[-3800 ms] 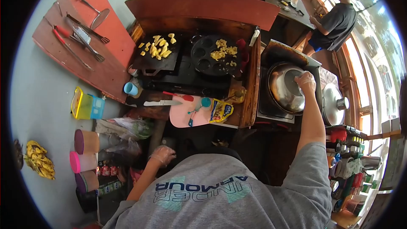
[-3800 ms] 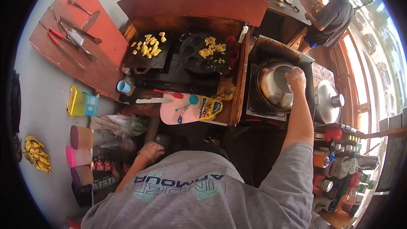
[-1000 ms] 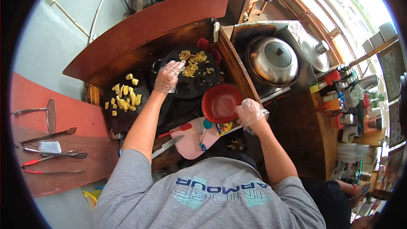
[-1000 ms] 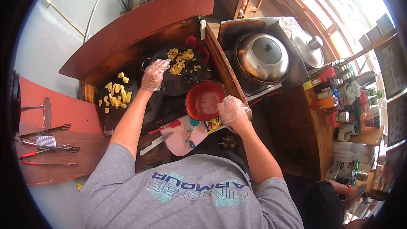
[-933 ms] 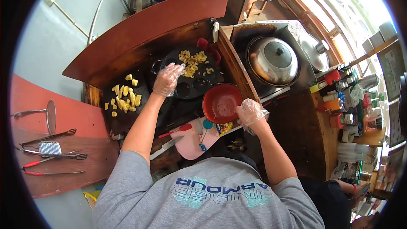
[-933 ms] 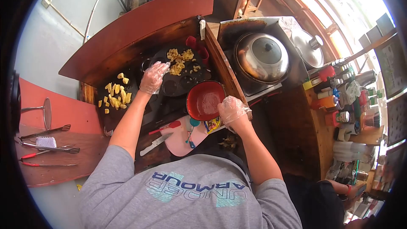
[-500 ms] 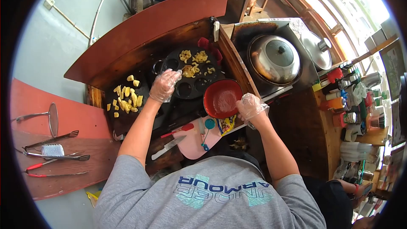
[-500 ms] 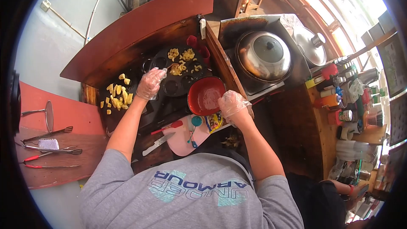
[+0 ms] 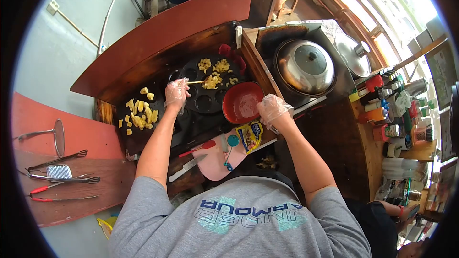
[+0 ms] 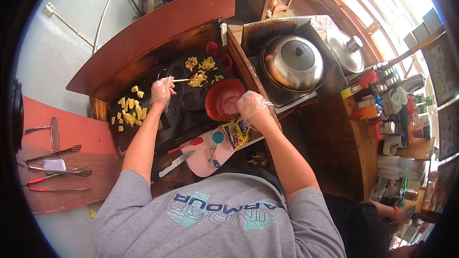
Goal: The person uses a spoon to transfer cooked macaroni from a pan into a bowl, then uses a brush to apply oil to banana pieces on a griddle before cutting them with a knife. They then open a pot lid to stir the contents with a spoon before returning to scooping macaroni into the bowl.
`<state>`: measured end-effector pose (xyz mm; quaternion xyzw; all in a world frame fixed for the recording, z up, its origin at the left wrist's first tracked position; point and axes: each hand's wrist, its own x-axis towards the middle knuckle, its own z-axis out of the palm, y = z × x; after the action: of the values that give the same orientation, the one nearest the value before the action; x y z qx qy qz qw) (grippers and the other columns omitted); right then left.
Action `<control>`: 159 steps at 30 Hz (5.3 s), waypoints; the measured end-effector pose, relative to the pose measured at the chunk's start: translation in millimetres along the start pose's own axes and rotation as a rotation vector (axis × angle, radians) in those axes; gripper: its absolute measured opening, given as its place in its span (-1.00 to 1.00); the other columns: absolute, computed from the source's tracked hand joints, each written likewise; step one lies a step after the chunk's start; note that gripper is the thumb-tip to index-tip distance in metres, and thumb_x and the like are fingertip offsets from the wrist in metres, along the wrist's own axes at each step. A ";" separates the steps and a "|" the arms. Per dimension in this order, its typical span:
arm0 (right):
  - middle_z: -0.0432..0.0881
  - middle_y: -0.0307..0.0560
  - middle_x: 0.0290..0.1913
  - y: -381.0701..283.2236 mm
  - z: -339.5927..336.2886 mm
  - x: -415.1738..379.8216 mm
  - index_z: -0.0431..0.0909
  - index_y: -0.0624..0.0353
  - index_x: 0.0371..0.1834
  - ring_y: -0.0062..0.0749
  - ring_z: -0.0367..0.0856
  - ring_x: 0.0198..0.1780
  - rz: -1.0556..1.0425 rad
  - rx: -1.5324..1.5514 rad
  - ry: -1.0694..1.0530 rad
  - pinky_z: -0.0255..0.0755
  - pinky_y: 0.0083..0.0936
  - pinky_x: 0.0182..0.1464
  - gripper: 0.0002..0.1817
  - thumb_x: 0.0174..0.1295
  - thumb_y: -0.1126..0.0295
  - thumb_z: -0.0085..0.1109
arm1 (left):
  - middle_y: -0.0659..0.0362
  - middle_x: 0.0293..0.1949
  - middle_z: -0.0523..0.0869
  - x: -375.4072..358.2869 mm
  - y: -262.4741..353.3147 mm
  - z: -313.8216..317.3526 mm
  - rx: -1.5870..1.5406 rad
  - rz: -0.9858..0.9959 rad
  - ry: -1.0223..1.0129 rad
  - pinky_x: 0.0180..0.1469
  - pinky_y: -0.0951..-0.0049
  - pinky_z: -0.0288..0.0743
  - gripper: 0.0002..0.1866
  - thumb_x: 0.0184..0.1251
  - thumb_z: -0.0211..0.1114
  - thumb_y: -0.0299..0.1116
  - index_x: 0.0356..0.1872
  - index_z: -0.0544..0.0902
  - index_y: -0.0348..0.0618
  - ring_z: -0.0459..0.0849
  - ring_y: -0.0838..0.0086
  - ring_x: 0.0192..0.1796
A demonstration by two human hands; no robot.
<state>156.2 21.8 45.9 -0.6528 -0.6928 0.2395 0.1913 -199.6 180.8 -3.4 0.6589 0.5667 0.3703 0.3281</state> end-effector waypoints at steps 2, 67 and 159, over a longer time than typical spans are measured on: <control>0.71 0.17 -0.31 -6.6 -5.0 5.8 0.72 0.20 -0.49 0.09 0.77 -0.17 0.147 0.051 -0.084 0.68 -0.07 -0.16 -0.85 0.11 0.36 0.27 | 0.12 -0.43 0.76 3.6 -1.7 -6.1 -0.025 -0.137 -0.046 -0.43 0.44 0.66 -0.66 0.63 0.18 -0.23 -0.03 0.75 -0.35 0.72 0.49 -0.57; 0.73 0.21 -0.25 -39.6 -12.9 4.5 0.76 0.26 -0.37 0.11 0.78 -0.15 -0.145 -0.532 -0.018 0.68 -0.12 -0.14 -0.85 0.11 0.43 0.25 | -0.01 -0.48 0.72 96.9 -21.9 -5.7 -0.572 -0.525 0.036 -0.65 0.39 0.51 -0.80 0.39 0.42 -0.38 -0.23 0.66 -0.36 0.52 0.47 -0.69; 0.70 0.20 -0.39 -18.7 14.4 -26.8 0.71 0.24 -0.55 0.10 0.78 -0.23 0.087 -0.070 0.082 0.68 -0.11 -0.22 -0.87 0.00 0.39 0.31 | -0.11 -0.20 0.80 73.4 47.5 48.6 0.507 0.637 -0.119 -0.01 0.02 0.64 -0.74 0.53 0.13 -0.39 -0.01 0.79 -0.13 0.77 -0.01 -0.10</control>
<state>134.7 -6.8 46.4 -0.6977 -0.6633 0.1963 0.1862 -127.7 246.1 20.8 0.8816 0.3876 0.2633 0.0566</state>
